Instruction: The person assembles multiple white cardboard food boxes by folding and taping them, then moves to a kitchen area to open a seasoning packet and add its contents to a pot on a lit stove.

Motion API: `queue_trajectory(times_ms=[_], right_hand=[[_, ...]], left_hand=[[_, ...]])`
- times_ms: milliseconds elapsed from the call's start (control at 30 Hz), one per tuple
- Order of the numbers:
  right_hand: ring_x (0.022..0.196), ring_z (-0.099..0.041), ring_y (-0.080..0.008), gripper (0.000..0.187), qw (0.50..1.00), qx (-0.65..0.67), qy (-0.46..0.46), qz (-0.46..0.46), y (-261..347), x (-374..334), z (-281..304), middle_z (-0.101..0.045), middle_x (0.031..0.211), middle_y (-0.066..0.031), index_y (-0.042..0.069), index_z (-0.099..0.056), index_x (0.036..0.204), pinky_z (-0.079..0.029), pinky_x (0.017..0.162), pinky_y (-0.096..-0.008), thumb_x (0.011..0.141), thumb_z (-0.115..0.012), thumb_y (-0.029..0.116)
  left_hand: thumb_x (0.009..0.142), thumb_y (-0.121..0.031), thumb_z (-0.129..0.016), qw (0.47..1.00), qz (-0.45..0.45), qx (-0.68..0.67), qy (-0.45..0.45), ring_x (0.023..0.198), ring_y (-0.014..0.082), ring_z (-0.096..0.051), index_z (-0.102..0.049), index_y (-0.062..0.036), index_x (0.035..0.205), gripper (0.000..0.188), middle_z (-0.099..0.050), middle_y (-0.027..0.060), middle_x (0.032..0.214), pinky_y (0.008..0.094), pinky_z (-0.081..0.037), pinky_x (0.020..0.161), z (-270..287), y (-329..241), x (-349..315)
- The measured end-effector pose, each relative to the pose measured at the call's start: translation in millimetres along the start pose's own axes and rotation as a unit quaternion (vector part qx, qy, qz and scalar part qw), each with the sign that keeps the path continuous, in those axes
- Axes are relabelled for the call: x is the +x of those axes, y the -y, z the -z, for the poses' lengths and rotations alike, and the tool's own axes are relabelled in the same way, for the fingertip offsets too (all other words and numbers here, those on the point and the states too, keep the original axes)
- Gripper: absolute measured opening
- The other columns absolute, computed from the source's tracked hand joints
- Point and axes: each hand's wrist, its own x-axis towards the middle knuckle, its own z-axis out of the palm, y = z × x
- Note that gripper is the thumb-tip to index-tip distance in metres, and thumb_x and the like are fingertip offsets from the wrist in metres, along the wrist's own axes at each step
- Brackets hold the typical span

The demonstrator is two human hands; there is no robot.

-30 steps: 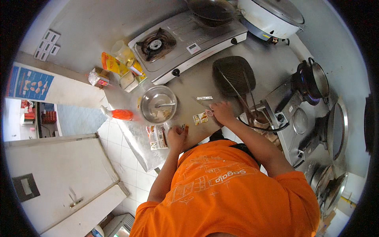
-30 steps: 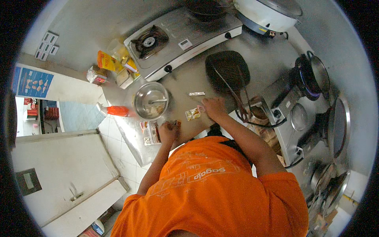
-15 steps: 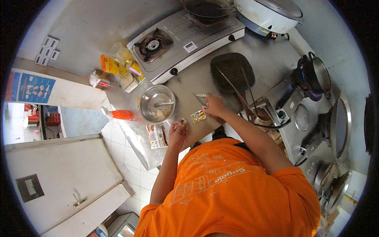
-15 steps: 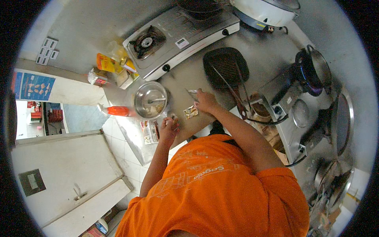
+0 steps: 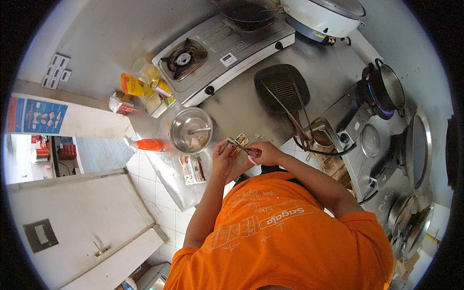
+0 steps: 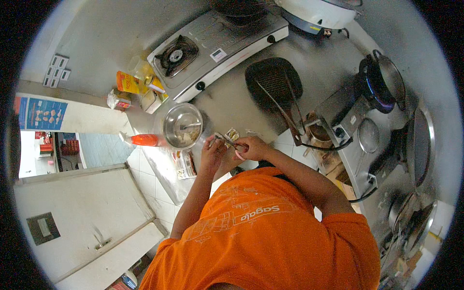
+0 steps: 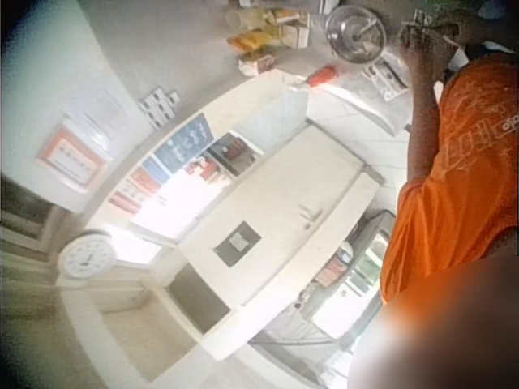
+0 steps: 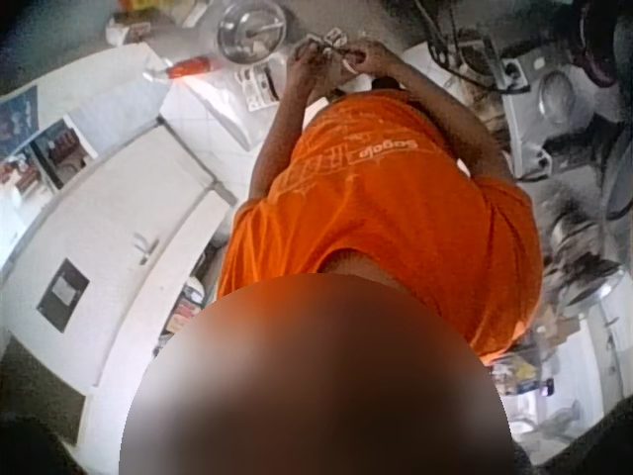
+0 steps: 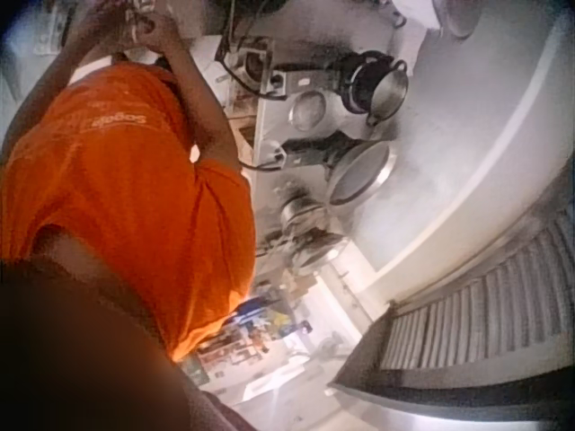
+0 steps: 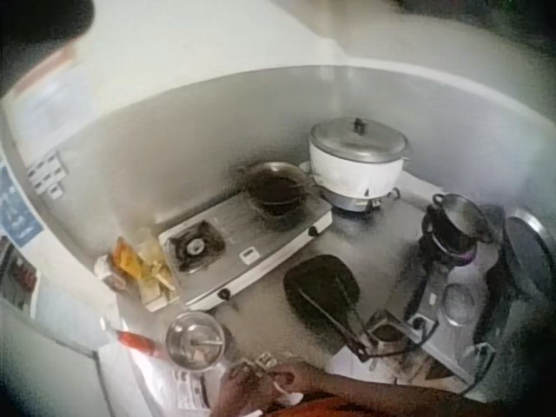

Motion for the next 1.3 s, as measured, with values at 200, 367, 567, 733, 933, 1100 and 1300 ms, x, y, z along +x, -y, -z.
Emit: queue_trajectory(times_ms=[200, 367, 567, 733, 933, 1100, 1300], right_hand=[[0.058, -0.052, -0.0141, 0.022, 1.000, -0.021, 0.010, -0.004, -4.0, 0.0, -1.7, -0.055, 0.063, -0.0047, 0.006, -0.069, 0.100, -0.046, 0.058, -0.0329, 0.086, -0.075, 0.021], [0.057, -0.051, -0.0150, 0.020, 1.000, 0.010, -0.022, -0.001, -5.6, -0.5, -6.4, -0.055, 0.063, -0.0050, 0.004, -0.069, 0.095, -0.045, 0.058, -0.0341, 0.087, -0.073, 0.022], [0.061, -0.050, -0.0109, 0.018, 0.999, -0.012, 0.017, -0.038, 1.0, 1.3, -4.6, -0.058, 0.066, -0.0019, 0.004, -0.069, 0.095, -0.044, 0.059, -0.0301, 0.089, -0.073, 0.020], [0.056, -0.052, -0.0164, 0.022, 1.000, 0.016, -0.012, -0.005, -3.5, 2.6, -11.5, -0.058, 0.063, -0.0070, 0.005, -0.069, 0.090, -0.044, 0.055, -0.0355, 0.088, -0.074, 0.026], [0.060, -0.051, -0.0097, 0.017, 1.000, -0.019, -0.018, 0.000, -4.4, 3.2, -17.0, -0.060, 0.066, -0.0022, 0.003, -0.069, 0.096, -0.045, 0.058, -0.0301, 0.091, -0.071, 0.019], [0.059, -0.057, -0.0147, 0.019, 0.999, -0.033, 0.031, -0.029, 9.3, 4.9, -14.1, -0.064, 0.067, -0.0061, 0.003, -0.068, 0.094, -0.047, 0.059, -0.0336, 0.091, -0.072, 0.021], [0.076, -0.071, -0.0329, 0.021, 0.957, -0.247, -0.131, -0.078, -4.7, 37.4, 15.3, -0.070, 0.082, -0.0162, 0.004, -0.067, 0.096, -0.055, 0.067, -0.0457, 0.091, -0.071, 0.024]], left_hand=[[0.099, -0.001, -0.065, 0.999, -0.004, 0.029, 0.028, 0.104, 0.0271, -0.068, -0.052, -0.0099, 0.125, 0.030, -0.067, 0.0146, 0.113, 0.0418, -0.060, 0.087, 7.0, 4.0, 8.2], [0.101, -0.006, -0.066, 0.999, -0.003, -0.008, 0.046, 0.097, 0.0186, -0.070, -0.063, -0.0117, 0.111, 0.012, -0.070, 0.0041, 0.107, 0.0369, -0.059, 0.087, 4.4, 1.3, 8.2], [0.104, -0.015, -0.064, 0.998, -0.002, -0.028, 0.057, 0.093, 0.0190, -0.069, -0.065, -0.0119, 0.105, 0.003, -0.070, 0.0024, 0.101, 0.0383, -0.059, 0.083, 12.2, -0.3, 12.4], [0.104, -0.017, -0.064, 1.000, 0.002, -0.024, 0.019, 0.088, 0.0198, -0.070, -0.063, -0.0112, 0.108, 0.007, -0.069, 0.0038, 0.098, 0.0383, -0.059, 0.077, 10.9, 3.6, 11.4], [0.104, -0.012, -0.063, 0.997, 0.036, -0.037, 0.056, 0.092, 0.0196, -0.068, -0.065, -0.0107, 0.103, 0.003, -0.069, 0.0029, 0.098, 0.0379, -0.059, 0.082, 22.4, 15.1, 16.9], [0.105, -0.015, -0.061, 0.991, 0.069, -0.084, 0.080, 0.091, 0.0212, -0.066, -0.064, -0.0083, 0.104, 0.008, -0.068, 0.0056, 0.095, 0.0366, -0.057, 0.078, 42.4, 20.6, 16.7], [0.104, -0.018, -0.061, 0.976, 0.110, -0.186, 0.030, 0.090, 0.0230, -0.066, -0.064, -0.0075, 0.109, 0.012, -0.068, 0.0087, 0.097, 0.0339, -0.056, 0.076, 48.1, -29.0, -1.8]])
